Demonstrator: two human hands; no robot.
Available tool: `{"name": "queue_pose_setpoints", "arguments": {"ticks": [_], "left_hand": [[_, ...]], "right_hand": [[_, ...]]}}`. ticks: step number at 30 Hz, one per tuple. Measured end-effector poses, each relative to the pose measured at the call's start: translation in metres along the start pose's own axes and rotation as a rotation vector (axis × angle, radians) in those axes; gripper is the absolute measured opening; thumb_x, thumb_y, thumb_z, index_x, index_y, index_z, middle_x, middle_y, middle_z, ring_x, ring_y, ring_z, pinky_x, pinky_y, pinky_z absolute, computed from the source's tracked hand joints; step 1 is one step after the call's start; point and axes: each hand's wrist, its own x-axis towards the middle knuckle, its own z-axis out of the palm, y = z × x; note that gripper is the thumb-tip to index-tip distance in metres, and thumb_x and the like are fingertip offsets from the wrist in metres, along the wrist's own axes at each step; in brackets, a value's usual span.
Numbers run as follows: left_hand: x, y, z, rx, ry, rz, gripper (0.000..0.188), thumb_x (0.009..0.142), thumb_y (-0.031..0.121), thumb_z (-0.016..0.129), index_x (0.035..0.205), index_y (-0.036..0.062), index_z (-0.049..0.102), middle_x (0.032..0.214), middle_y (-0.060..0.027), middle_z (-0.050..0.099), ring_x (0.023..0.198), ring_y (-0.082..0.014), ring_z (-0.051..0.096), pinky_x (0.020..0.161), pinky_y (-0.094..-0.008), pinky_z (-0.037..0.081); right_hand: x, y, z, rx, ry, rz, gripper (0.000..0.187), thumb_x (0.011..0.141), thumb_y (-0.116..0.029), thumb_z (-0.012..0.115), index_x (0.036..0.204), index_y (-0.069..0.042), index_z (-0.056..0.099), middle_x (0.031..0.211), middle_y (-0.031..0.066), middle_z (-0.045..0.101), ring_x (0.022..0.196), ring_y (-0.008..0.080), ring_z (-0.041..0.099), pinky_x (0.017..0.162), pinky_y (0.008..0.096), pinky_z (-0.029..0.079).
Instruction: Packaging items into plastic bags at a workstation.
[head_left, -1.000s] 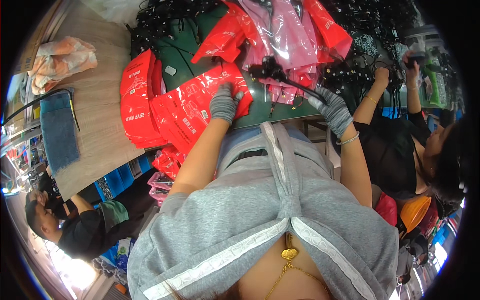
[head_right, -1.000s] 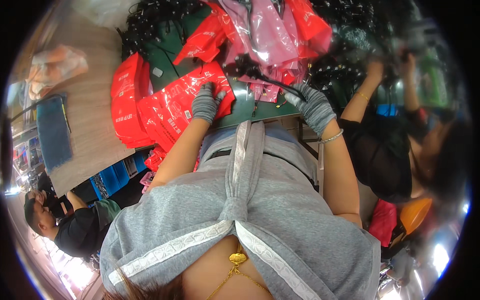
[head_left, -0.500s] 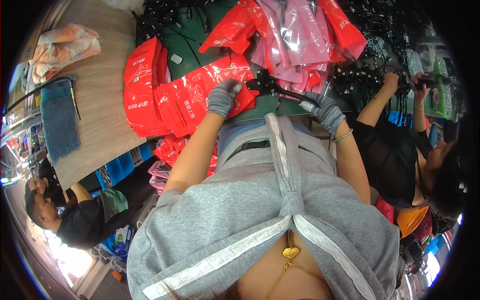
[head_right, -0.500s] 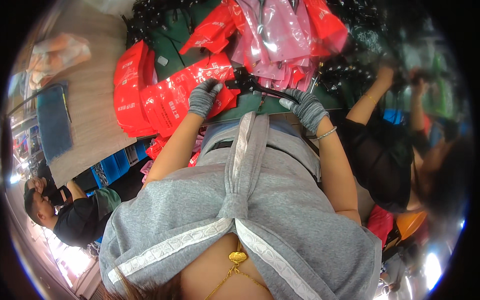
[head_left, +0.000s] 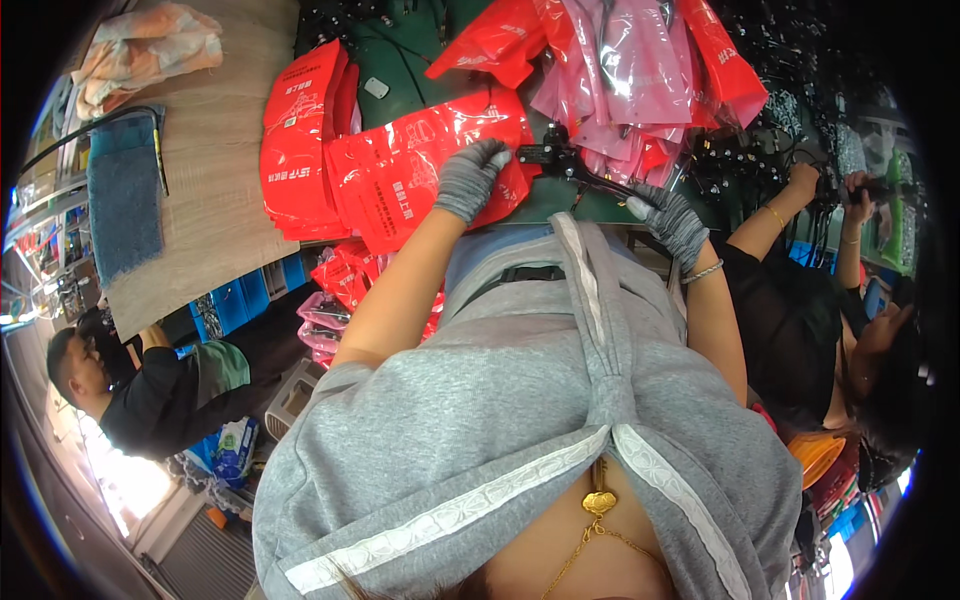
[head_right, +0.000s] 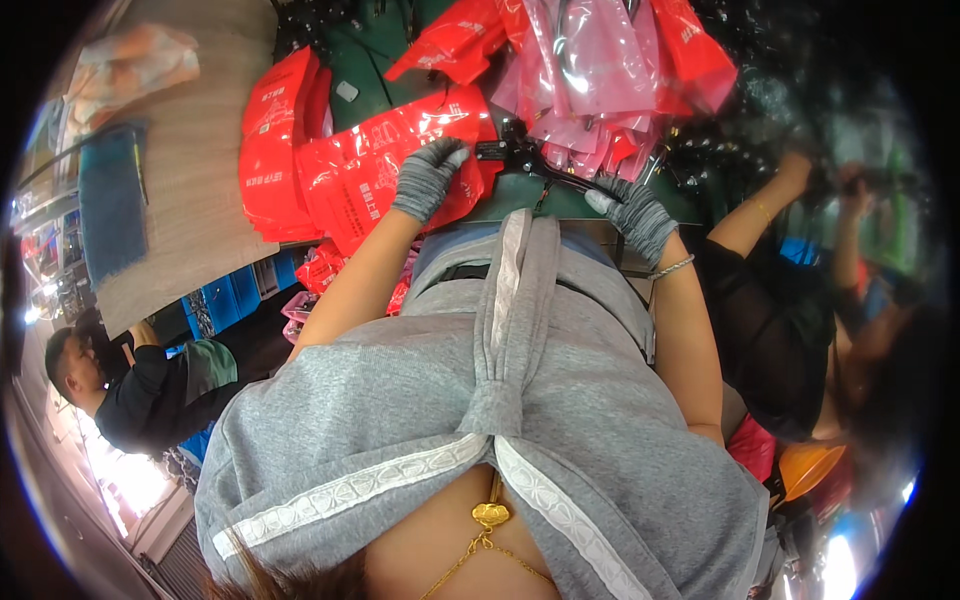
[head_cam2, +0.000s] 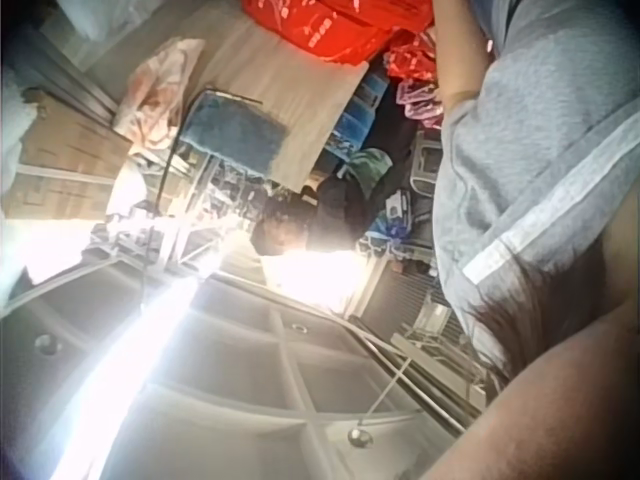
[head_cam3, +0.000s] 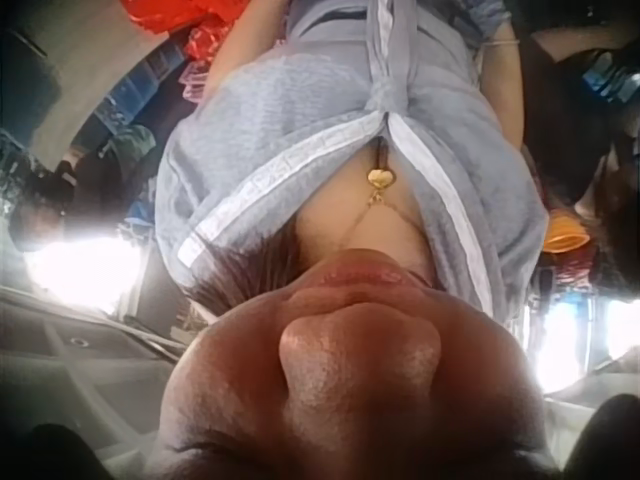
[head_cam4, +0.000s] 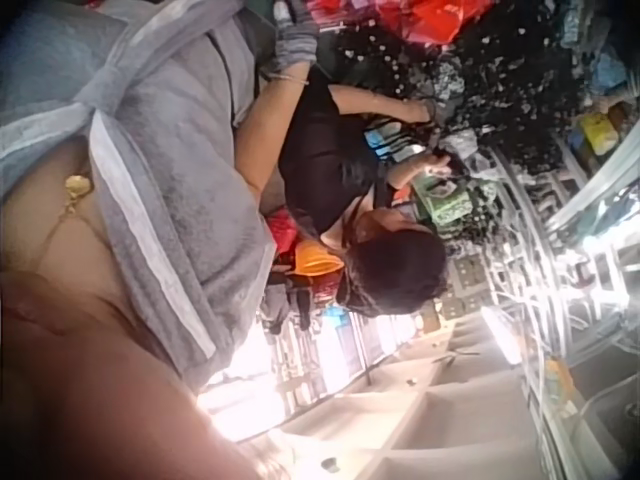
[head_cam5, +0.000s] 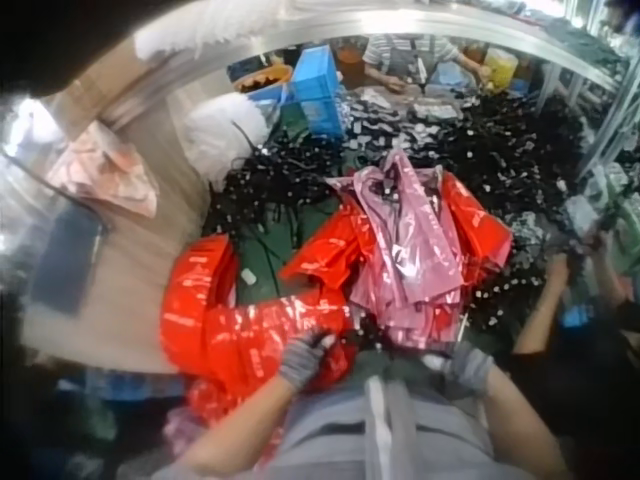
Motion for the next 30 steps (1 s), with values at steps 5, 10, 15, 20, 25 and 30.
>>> {"name": "queue_pose_setpoints", "arguments": {"ticks": [5,10,15,20,25,30], "left_hand": [[-0.005,0.008,0.005,0.045,0.033,-0.032,0.032,0.087,0.025,0.069,0.109,0.0015,0.066,0.101,-0.0138,0.071,0.095,-0.0212,0.067,0.086,-0.0319,0.05],[-0.008,0.018,0.003,0.074,0.007,-0.092,0.034,0.086,0.027,0.07,0.109,0.0021,0.066,0.101,-0.0136,0.071,0.096,-0.022,0.067,0.086,-0.0323,0.05],[-0.014,0.033,0.002,-0.047,0.003,-0.192,0.034,0.087,0.026,0.069,0.11,0.0017,0.066,0.101,-0.0135,0.07,0.095,-0.0218,0.067,0.086,-0.032,0.05],[-0.015,0.024,0.007,-0.06,0.031,-0.173,0.032,0.088,0.024,0.069,0.11,0.0007,0.065,0.101,-0.013,0.07,0.094,-0.0187,0.066,0.086,-0.0305,0.05],[-0.018,-0.004,0.017,-0.248,0.115,-0.093,0.027,0.09,0.023,0.066,0.108,0.0029,0.066,0.097,-0.0122,0.071,0.089,-0.0177,0.067,0.084,-0.0301,0.05],[-0.019,-0.003,0.023,-0.334,0.219,-0.039,0.023,0.09,0.02,0.065,0.104,0.0014,0.066,0.096,-0.0102,0.069,0.088,-0.0174,0.065,0.083,-0.0293,0.05]], "right_hand": [[-0.01,-0.015,-0.001,-0.111,0.047,-0.01,0.047,0.09,-0.031,0.067,0.124,0.0,0.059,0.109,0.012,0.067,0.1,0.0167,0.06,0.092,0.0285,0.045],[-0.03,-0.031,-0.01,0.074,0.033,0.067,0.039,0.091,-0.027,0.066,0.121,-0.002,0.062,0.091,0.0014,0.064,0.081,0.0088,0.055,0.075,0.0243,0.046],[-0.036,-0.024,-0.013,0.373,-0.002,0.139,0.033,0.092,-0.022,0.065,0.12,-0.004,0.064,0.081,-0.0033,0.06,0.072,0.0049,0.05,0.065,0.0222,0.043],[-0.026,-0.004,-0.005,0.003,0.057,-0.151,0.033,0.092,-0.021,0.065,0.119,-0.004,0.064,0.084,-0.0023,0.061,0.072,0.0056,0.049,0.066,0.0216,0.043],[-0.017,-0.006,0.001,0.241,-0.005,0.103,0.035,0.091,-0.023,0.066,0.119,-0.003,0.063,0.087,0.0018,0.064,0.079,0.0084,0.054,0.073,0.0244,0.046],[-0.015,0.003,0.006,0.128,0.062,-0.071,0.036,0.09,-0.025,0.067,0.118,-0.001,0.063,0.096,0.0067,0.067,0.089,0.0132,0.059,0.083,0.0277,0.048]]}}
